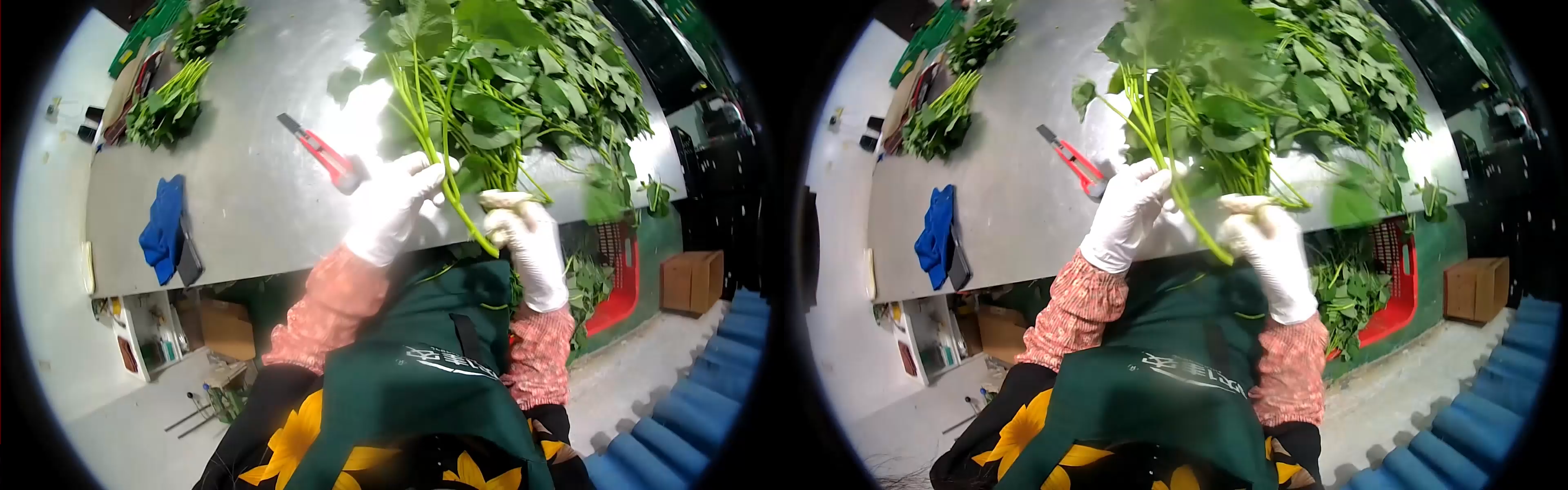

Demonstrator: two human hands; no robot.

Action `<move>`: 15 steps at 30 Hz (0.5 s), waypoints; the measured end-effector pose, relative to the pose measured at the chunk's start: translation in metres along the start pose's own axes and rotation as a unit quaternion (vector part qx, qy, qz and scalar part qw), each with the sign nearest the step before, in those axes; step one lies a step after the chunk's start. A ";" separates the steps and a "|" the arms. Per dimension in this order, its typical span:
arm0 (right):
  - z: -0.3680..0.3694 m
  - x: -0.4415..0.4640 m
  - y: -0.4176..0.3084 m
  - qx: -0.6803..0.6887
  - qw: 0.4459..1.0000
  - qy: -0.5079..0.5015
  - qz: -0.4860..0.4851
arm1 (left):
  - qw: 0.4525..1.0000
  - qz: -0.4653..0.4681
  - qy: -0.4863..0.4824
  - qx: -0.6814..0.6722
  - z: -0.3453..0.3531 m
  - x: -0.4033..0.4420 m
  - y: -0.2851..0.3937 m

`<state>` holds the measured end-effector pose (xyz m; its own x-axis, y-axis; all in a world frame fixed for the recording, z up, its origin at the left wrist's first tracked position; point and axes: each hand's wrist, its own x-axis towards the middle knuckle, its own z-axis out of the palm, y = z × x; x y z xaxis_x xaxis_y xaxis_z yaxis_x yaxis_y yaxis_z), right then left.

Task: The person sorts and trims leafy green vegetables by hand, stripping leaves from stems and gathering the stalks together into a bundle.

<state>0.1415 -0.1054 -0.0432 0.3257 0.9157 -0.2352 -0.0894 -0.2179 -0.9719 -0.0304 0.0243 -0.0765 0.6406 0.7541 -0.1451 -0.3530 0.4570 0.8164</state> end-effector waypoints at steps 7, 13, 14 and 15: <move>0.039 0.008 0.022 0.134 0.987 -0.079 0.044 | 0.999 -0.016 -0.036 0.013 -0.005 -0.011 0.002; 0.051 -0.001 0.036 0.169 0.981 0.097 -0.004 | 1.000 -0.019 -0.005 0.008 0.007 -0.010 -0.002; 0.051 -0.002 0.041 0.163 0.979 0.117 -0.023 | 1.000 0.002 -0.004 0.021 0.003 -0.008 -0.005; 0.051 -0.002 0.043 0.156 0.977 0.136 -0.042 | 0.999 0.024 -0.003 0.035 -0.002 -0.004 -0.007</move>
<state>0.0889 -0.0989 -0.0838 0.5792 0.7928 -0.1898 -0.3202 0.0071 -0.9473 -0.0320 0.0189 -0.0822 0.6281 0.7714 -0.1024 -0.3340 0.3861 0.8599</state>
